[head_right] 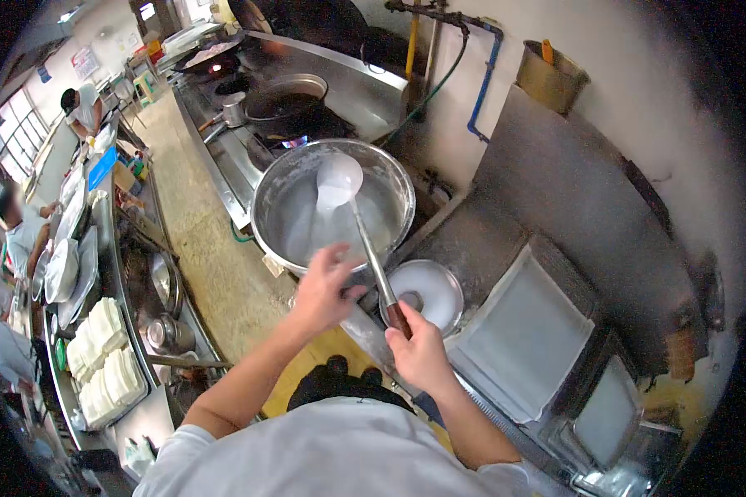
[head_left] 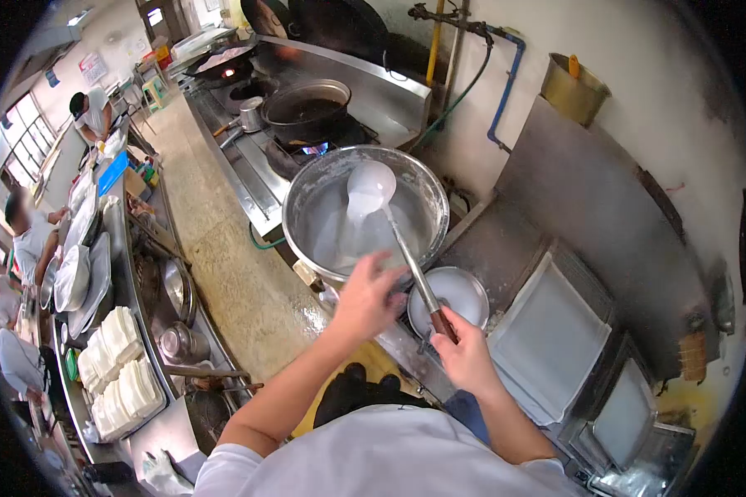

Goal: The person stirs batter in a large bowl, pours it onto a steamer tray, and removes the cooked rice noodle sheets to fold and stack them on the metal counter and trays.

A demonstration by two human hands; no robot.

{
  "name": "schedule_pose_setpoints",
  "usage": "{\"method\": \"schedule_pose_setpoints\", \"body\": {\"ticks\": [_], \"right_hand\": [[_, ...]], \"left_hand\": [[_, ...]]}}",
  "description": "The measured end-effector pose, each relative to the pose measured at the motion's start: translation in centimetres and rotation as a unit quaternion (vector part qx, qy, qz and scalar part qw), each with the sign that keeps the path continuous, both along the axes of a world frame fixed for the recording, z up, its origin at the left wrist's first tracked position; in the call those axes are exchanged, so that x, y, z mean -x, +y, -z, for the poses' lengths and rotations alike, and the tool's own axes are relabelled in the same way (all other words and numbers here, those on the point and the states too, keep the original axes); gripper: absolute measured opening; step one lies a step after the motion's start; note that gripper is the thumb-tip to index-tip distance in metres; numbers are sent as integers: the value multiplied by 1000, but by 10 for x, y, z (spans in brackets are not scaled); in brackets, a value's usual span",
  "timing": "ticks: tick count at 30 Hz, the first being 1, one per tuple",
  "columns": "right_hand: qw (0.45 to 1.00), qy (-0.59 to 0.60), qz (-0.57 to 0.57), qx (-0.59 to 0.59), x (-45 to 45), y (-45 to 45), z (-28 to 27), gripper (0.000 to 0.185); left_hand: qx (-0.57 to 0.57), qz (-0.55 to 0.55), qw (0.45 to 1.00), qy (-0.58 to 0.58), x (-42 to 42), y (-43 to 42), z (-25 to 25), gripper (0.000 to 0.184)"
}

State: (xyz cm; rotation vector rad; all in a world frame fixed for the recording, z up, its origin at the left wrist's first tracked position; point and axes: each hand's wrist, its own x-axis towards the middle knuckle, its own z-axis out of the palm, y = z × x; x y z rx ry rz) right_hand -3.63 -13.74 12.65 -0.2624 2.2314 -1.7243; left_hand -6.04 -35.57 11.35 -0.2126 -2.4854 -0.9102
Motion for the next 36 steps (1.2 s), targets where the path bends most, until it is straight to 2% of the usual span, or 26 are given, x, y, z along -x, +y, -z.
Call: {"method": "schedule_pose_setpoints", "body": {"ticks": [1,4,5,6,7,9,10,13,15,17,18,20,23,26,29,32,35,36], "right_hand": [[999,-28,-5,17,-5,3,-7,50],[988,-129,-20,82,-18,14,-38,67],[978,-172,-27,116,-19,17,-46,71],[970,-163,-55,170,-18,24,-45,82],[963,-154,-60,214,-16,27,-46,81],[942,-131,-66,303,-8,29,-49,81],[932,-154,-63,323,0,33,-33,75],[968,-193,37,160,24,40,58,69],[975,-188,104,-54,34,33,102,54],[961,-38,87,-258,39,43,199,47],[949,-52,82,-301,39,36,200,45],[917,-78,72,-385,42,20,203,41],[895,-131,57,-423,50,-1,213,41],[856,-68,95,-504,51,-15,245,41],[865,-87,177,-461,56,-19,271,35],[888,-53,305,-341,61,-17,286,28],[897,-47,381,-218,68,-13,287,17],[896,-60,415,-145,71,-12,285,13]], "left_hand": [[22,45,997,51,9,16,-5,39],[67,177,977,97,35,41,-7,31],[48,220,969,97,45,42,-1,27],[28,263,960,98,56,43,4,24],[9,305,947,99,66,43,9,21],[-56,314,942,107,78,44,8,20],[-91,313,940,106,82,43,2,19],[-169,290,937,92,101,36,2,17],[-202,260,941,75,111,28,1,21],[-265,242,932,44,120,21,2,27],[-291,223,930,14,127,17,2,28],[-318,199,926,38,148,6,9,30],[-429,168,887,-40,189,-22,17,30],[-508,147,847,-56,236,-50,33,33],[-580,146,800,-50,261,-70,36,34],[-605,138,782,-54,283,-94,55,34],[-618,129,772,-71,279,-114,46,34],[-615,125,776,-67,280,-122,47,33]]}}
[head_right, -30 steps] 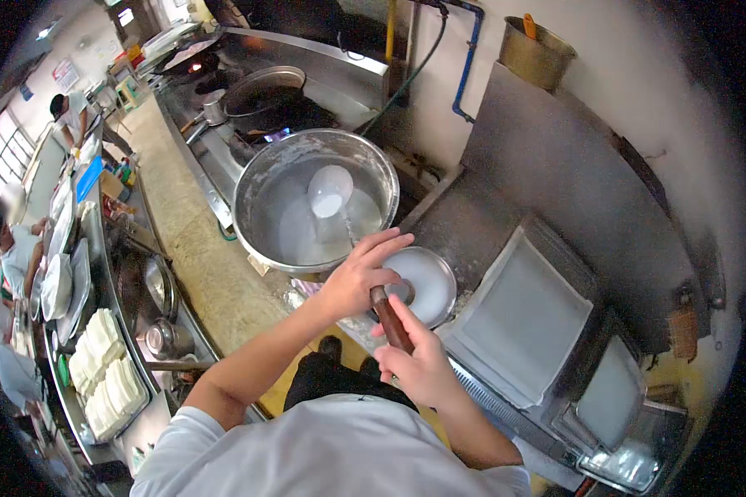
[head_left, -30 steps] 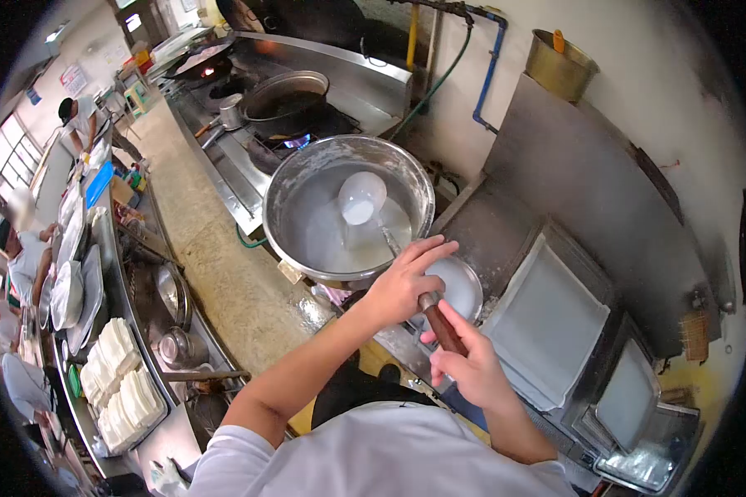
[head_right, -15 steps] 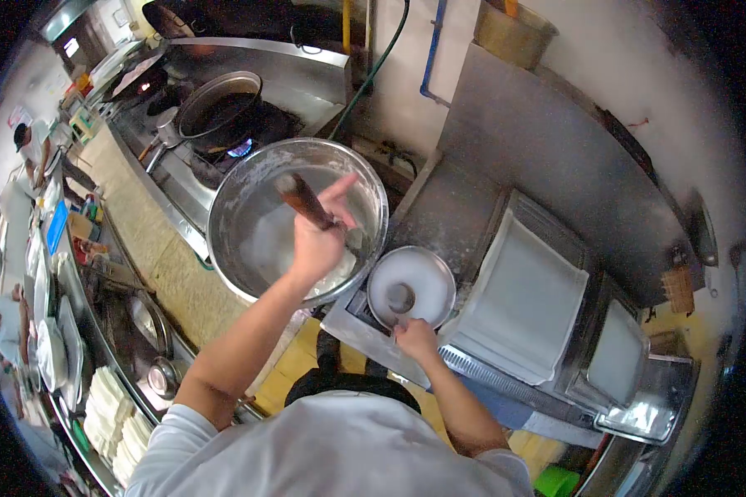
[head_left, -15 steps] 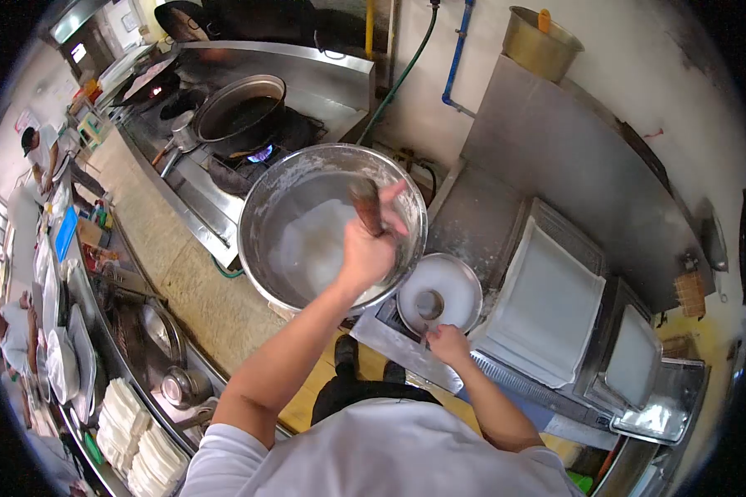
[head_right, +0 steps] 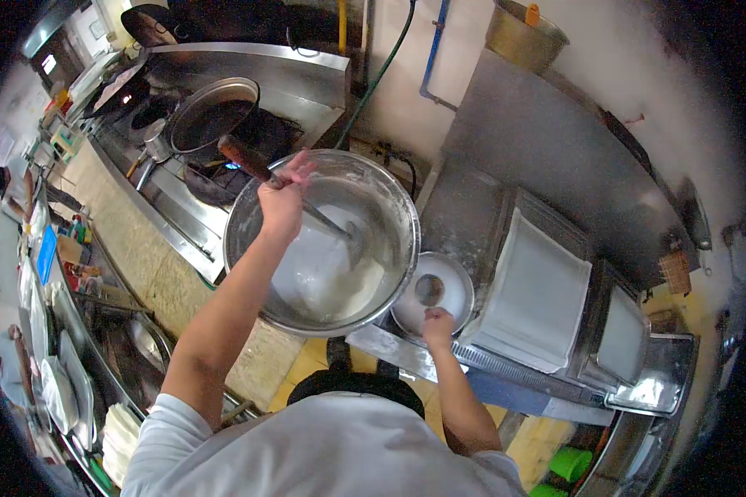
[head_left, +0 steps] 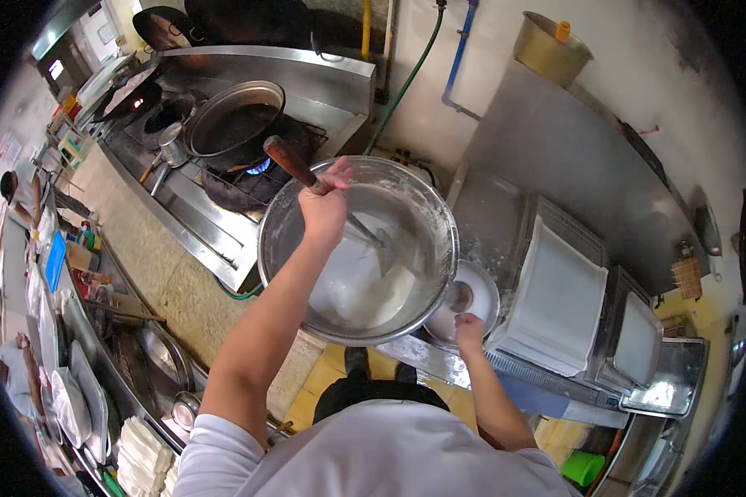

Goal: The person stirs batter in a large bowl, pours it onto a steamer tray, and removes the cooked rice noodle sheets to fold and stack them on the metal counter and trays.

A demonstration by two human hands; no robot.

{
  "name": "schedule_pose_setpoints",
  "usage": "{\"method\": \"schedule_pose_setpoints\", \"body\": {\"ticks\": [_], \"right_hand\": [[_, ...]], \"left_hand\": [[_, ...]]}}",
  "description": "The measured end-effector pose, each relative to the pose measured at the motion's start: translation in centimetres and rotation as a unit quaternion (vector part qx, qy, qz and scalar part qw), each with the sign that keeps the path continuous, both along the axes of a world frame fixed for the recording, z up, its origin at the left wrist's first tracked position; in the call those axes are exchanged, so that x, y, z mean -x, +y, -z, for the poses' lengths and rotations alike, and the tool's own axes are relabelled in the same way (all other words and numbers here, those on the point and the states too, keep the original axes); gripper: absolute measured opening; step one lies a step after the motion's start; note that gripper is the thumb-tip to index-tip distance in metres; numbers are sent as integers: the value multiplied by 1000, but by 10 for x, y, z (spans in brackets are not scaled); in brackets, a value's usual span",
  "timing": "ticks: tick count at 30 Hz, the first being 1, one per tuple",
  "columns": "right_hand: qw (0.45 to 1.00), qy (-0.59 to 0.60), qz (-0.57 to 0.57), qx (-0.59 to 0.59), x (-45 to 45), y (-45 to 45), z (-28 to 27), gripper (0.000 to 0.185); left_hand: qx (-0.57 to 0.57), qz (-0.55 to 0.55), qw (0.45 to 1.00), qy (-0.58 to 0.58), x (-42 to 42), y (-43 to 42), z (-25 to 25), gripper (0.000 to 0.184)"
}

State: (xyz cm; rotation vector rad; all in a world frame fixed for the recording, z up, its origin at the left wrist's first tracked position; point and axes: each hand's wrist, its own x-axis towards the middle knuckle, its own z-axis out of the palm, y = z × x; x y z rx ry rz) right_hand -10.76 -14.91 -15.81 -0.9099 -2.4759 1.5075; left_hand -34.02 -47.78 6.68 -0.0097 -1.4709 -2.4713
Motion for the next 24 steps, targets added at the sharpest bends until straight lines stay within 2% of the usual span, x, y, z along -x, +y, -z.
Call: {"method": "schedule_pose_setpoints", "body": {"ticks": [2,5,7,10,13,15,17,22,24], "right_hand": [[998,43,21,42,10,5,-31,12],[992,70,43,94,33,-7,-129,13],[984,92,-14,151,47,-20,-205,12],[973,137,-89,160,73,-54,-288,16],[971,66,-228,10,106,-89,-327,17],[906,107,-339,-231,134,-111,-317,13],[846,60,-407,-340,159,-143,-301,11],[695,-24,-512,-505,218,-187,-204,14],[676,-32,-511,-530,230,-199,-175,14]], "left_hand": [[10,-12,1000,1,2,-17,3,33],[3,-26,999,31,1,-42,5,31],[11,-34,999,13,-9,-56,-3,31],[-18,-41,999,19,-21,-77,5,31],[-17,-63,998,24,-46,-90,1,31],[36,-75,996,34,-62,-97,-2,30],[65,-82,993,49,-78,-102,-3,30],[120,-88,987,65,-111,-110,-14,34],[139,-89,984,62,-122,-115,-18,36]]}}
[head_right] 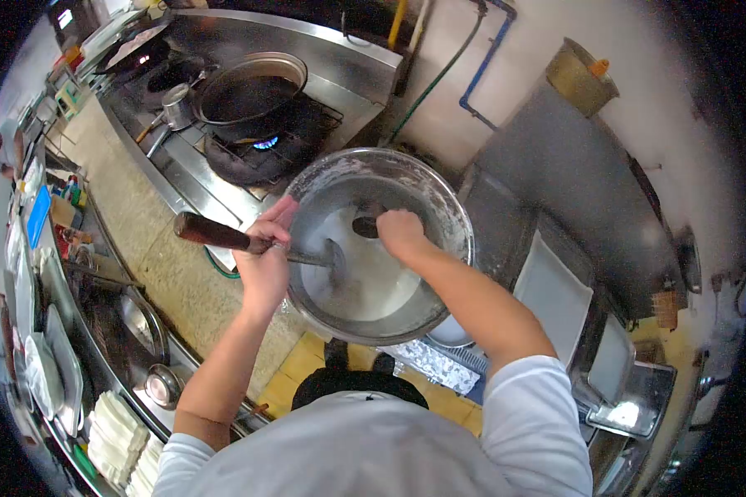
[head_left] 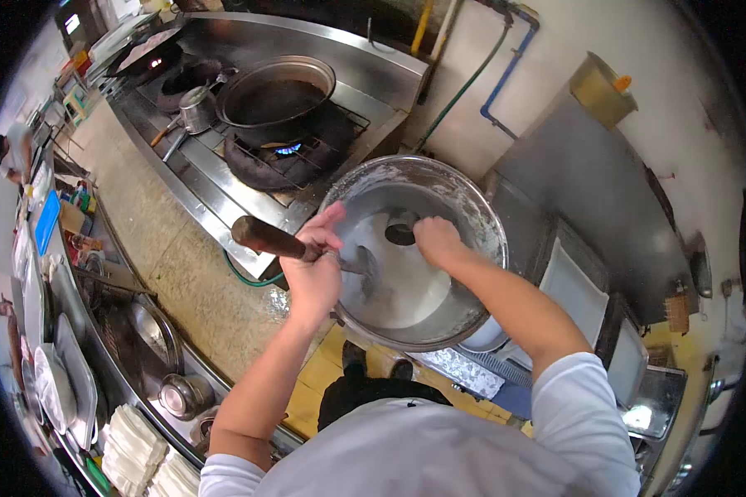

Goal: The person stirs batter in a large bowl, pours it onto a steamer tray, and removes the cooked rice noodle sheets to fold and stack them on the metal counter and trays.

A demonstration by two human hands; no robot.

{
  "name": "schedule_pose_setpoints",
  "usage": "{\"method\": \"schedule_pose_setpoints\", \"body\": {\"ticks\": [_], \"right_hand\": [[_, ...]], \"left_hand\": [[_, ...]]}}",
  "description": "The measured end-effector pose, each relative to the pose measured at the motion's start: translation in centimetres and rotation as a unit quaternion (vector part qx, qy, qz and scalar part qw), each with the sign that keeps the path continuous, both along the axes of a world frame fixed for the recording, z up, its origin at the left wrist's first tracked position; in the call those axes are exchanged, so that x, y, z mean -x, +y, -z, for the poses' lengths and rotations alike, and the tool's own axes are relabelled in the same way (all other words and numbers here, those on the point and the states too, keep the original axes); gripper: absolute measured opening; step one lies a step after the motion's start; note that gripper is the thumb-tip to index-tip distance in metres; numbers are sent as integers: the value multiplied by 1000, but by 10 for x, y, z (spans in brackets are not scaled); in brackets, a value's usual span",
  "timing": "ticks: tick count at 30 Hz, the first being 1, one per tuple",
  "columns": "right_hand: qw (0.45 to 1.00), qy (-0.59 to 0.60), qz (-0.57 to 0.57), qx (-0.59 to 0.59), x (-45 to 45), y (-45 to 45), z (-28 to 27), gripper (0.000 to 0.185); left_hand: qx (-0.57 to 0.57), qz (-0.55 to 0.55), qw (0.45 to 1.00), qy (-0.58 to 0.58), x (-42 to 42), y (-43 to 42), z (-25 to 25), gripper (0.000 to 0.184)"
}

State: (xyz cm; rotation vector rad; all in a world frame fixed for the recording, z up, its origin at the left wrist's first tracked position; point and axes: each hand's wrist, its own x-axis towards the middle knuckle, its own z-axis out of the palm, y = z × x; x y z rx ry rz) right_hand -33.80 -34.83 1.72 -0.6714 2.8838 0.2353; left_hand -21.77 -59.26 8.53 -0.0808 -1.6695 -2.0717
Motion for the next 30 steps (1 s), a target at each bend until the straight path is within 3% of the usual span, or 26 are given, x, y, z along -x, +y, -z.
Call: {"method": "schedule_pose_setpoints", "body": {"ticks": [10,13,19,21,23,25,26,29,30], "right_hand": [[993,-53,-31,-101,2,-23,36,19],[996,-82,-10,-42,-12,-20,28,19],[980,-187,60,-27,13,-3,75,19],[969,-236,61,48,30,26,109,18],[947,-290,81,115,28,35,97,16],[912,-349,123,175,-4,26,9,18],[897,-366,131,209,-10,29,-8,18],[860,-394,156,284,-29,46,-48,16],[859,-389,163,291,-35,50,-64,15]], "left_hand": [[40,9,999,4,-23,-2,-4,34],[18,6,999,28,-20,-3,2,35],[20,-9,1000,22,-18,-4,5,33],[63,-30,997,-29,-23,-6,-8,29],[132,-72,988,-42,-25,-10,-13,26],[225,-132,965,-15,-26,-15,-9,27],[200,-128,971,-25,-27,-16,-2,34],[283,-177,941,-49,-42,-13,-5,41],[191,-146,962,-126,-53,-10,-3,49]]}}
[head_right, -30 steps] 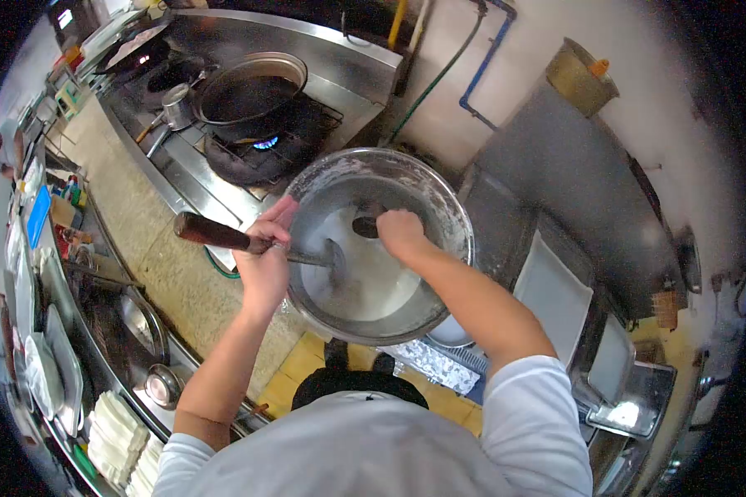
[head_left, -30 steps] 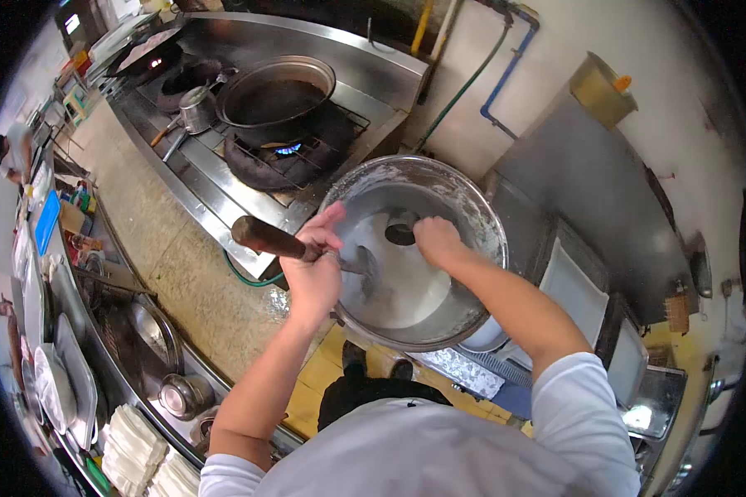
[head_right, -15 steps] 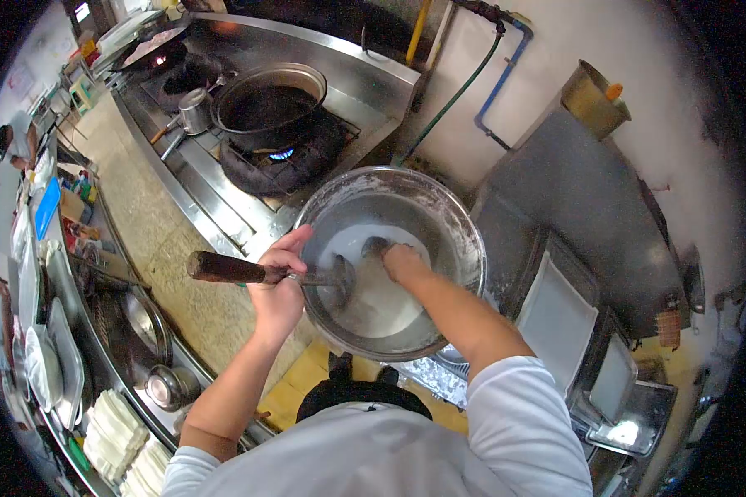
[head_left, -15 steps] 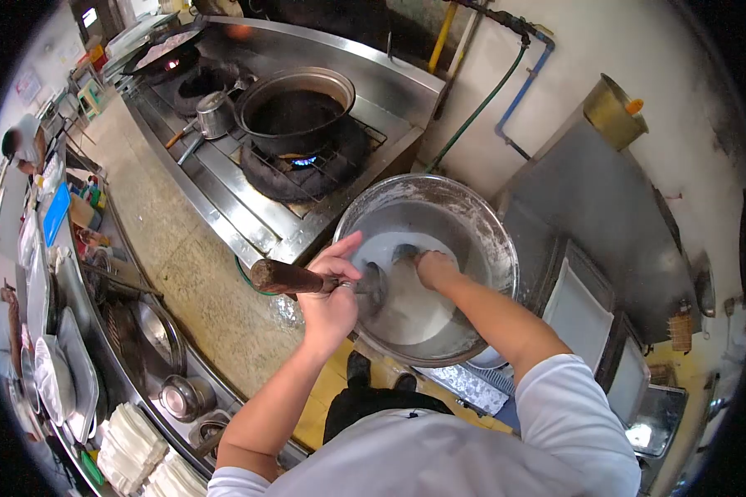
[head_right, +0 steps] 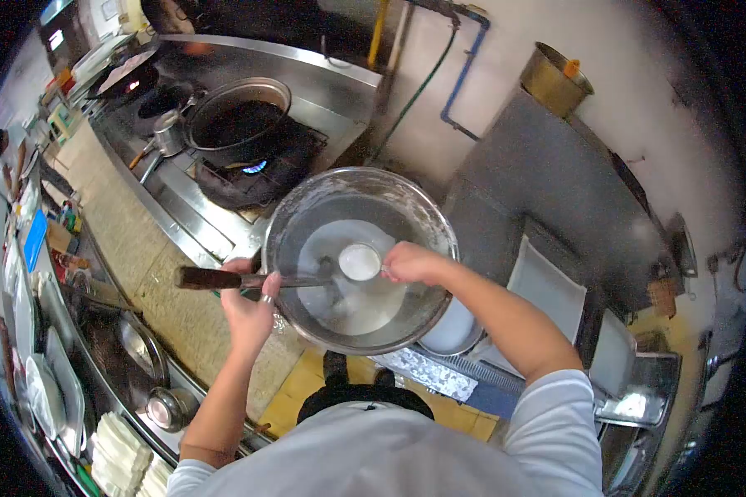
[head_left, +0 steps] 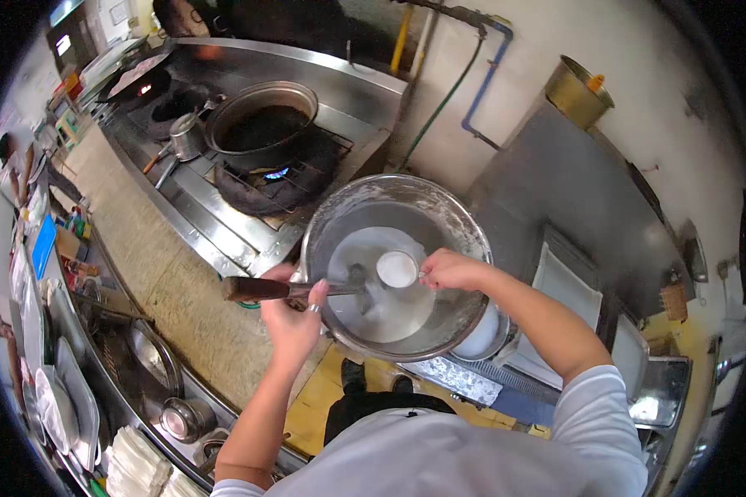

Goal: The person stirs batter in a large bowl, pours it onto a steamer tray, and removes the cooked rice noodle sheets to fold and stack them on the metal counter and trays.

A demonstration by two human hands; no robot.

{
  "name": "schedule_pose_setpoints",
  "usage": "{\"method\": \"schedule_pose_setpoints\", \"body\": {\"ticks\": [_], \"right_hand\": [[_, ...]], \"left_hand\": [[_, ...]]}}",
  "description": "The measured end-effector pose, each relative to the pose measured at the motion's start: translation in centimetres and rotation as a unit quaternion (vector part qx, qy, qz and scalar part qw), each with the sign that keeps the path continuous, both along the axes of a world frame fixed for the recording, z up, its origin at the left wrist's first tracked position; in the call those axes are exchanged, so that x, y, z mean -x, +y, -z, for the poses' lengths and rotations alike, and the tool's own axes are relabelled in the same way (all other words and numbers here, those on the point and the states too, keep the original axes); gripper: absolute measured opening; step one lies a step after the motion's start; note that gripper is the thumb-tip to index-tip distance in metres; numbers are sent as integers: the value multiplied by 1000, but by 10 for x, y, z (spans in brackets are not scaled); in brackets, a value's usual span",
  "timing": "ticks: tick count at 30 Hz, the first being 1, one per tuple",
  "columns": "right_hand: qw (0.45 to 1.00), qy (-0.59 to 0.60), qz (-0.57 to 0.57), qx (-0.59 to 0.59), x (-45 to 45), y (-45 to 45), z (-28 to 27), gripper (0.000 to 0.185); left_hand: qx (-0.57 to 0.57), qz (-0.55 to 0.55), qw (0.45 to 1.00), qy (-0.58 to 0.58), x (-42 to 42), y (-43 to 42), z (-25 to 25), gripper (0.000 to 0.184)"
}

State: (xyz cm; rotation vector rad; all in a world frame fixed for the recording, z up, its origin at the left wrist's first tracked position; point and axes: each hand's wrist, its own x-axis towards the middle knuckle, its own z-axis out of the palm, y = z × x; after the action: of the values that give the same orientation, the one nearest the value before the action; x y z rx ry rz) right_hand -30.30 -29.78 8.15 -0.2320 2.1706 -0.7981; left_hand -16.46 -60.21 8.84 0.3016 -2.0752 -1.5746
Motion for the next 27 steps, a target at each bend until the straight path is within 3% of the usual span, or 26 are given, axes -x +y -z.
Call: {"method": "schedule_pose_setpoints", "body": {"ticks": [1,3,5,8,9,12,14,18,27], "right_hand": [[1000,3,11,3,-6,5,-16,15],[998,-15,56,24,-20,17,-49,12],[995,-23,85,52,-35,37,-75,11],[994,-9,91,63,-56,72,-111,18],[991,-11,107,73,-65,86,-116,18],[982,-16,165,91,-93,134,-128,18],[974,-27,193,115,-112,176,-123,18],[958,-26,263,109,-159,264,-103,18],[857,-18,497,137,-256,443,1,7]], "left_hand": [[40,-26,999,2,-6,0,15,43],[-20,-3,1000,-6,-33,4,26,41],[3,76,991,113,-56,12,50,44],[-76,172,977,105,-91,62,37,38],[-19,210,970,120,-95,76,35,33],[-40,281,955,85,-101,133,29,26],[-58,355,933,20,-106,167,26,23],[-29,404,914,17,-108,239,23,25],[-55,447,882,-138,-120,381,50,21]]}}
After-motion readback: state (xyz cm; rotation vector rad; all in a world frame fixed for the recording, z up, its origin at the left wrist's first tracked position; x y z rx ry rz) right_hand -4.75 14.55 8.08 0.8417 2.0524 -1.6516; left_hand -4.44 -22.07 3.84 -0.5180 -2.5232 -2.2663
